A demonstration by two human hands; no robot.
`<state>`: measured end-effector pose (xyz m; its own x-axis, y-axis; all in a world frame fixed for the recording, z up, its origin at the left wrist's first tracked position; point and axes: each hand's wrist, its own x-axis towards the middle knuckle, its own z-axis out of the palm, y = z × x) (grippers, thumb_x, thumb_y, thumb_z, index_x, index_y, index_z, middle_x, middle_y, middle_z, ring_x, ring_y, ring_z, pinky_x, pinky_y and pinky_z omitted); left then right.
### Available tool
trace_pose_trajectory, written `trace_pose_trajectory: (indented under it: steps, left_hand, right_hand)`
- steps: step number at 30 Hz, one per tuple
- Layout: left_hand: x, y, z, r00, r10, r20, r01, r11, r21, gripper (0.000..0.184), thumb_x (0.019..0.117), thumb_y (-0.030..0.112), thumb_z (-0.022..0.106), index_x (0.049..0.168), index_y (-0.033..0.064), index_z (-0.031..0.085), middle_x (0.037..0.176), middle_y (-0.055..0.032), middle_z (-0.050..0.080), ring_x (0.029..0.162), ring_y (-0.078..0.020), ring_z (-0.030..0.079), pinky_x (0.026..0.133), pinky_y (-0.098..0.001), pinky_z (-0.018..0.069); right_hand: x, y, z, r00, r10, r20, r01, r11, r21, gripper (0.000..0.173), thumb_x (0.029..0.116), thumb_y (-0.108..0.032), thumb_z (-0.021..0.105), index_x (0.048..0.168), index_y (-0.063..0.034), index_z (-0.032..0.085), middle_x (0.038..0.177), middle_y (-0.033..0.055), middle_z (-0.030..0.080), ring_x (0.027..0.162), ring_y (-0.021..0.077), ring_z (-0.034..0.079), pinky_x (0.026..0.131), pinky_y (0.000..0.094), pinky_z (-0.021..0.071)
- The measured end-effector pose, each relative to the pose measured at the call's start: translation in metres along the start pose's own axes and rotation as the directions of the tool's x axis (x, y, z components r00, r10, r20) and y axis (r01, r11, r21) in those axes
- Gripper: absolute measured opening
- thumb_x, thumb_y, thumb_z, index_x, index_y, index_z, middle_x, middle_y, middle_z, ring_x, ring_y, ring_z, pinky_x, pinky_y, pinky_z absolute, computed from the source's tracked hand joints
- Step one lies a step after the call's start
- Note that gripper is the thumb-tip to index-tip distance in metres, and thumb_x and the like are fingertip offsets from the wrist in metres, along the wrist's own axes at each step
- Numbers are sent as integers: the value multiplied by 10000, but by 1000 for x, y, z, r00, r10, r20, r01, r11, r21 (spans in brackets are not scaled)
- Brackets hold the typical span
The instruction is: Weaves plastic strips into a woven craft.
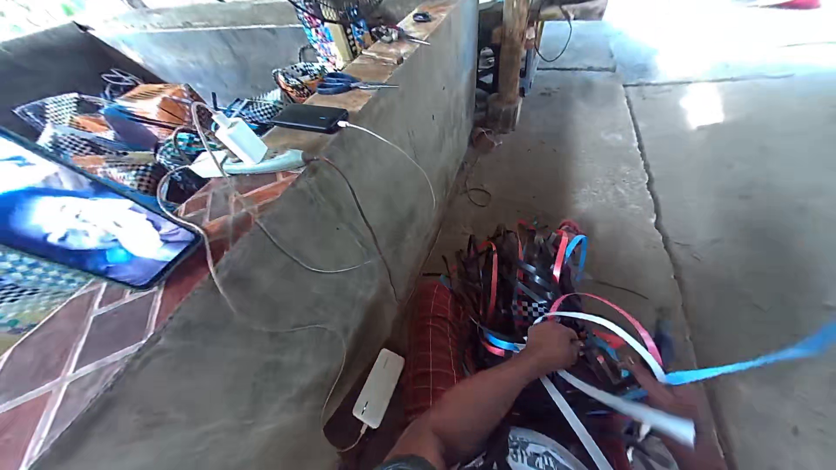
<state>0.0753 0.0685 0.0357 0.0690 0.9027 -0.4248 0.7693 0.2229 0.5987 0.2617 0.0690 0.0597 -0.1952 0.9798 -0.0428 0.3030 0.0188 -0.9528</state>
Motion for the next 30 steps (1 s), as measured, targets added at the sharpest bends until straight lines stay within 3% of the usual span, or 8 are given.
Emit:
trace_pose_trajectory:
  steps: [3,6,12,16,19,22,24,30]
  left_hand:
    - [-4,-10,-3,1000,-24,-12,23,999,-29,389,1093,313,459,1223,50,714,1255,-195,697,1239,-377,628,1008,-629,474]
    - [-12,-12,2,997,73,10,-72,997,-31,356,1091,301,495,1263,84,720,1265,-202,694,1247,-399,621,1018,-661,463]
    - [-16,-13,19,974,219,-64,-216,975,61,313,1059,232,545,1187,31,748,1258,-261,672,1260,-435,587,1077,-592,443]
    - [-7,-20,23,964,243,-105,-237,969,64,293,1049,213,552,1139,26,757,1241,-239,685,1266,-416,581,1152,-584,361]
    - [-5,-23,18,977,199,-80,-202,979,-31,311,1063,209,530,1168,8,743,1222,-254,687,1255,-435,583,1116,-637,362]
    - [-7,-27,13,983,173,-60,-179,978,-106,343,1082,213,493,1181,-15,729,1210,-247,696,1251,-424,586,1106,-640,351]
    - [-8,-27,11,984,175,-38,-178,979,-96,352,1088,232,487,1179,-13,723,1212,-238,694,1255,-414,581,1115,-629,344]
    - [-10,-31,10,988,147,-45,-153,975,-163,396,1089,276,483,1115,-35,727,1142,-241,706,1187,-398,612,1112,-606,345]
  right_hand:
    - [0,31,3,978,161,133,-142,980,-142,360,998,-124,626,1259,123,606,1145,249,682,1052,252,662,981,457,513]
    - [11,47,11,913,331,239,-313,943,-110,215,1000,-117,610,1123,58,632,920,99,676,800,141,652,782,375,567]
    - [35,-43,9,965,42,258,-107,964,244,109,958,-39,558,1011,-22,652,673,-76,640,588,32,611,636,229,570]
    - [34,-84,-7,907,-235,349,24,857,514,305,934,36,500,1117,-121,687,860,-70,761,744,73,714,765,277,622]
    - [48,-72,-12,917,-206,341,116,957,266,233,853,-39,624,1056,-143,673,655,-97,651,565,29,609,612,236,569]
    - [73,-41,-5,923,119,366,95,851,-517,310,949,-163,725,1147,75,695,1033,266,711,992,390,689,924,577,528]
    - [85,-7,11,877,227,423,182,658,-731,366,1023,-242,631,1178,85,683,1190,313,670,1192,481,610,1045,622,449]
    - [87,35,30,826,-57,561,348,835,-427,432,931,-96,685,1294,119,594,1408,354,506,1357,528,427,1137,597,360]
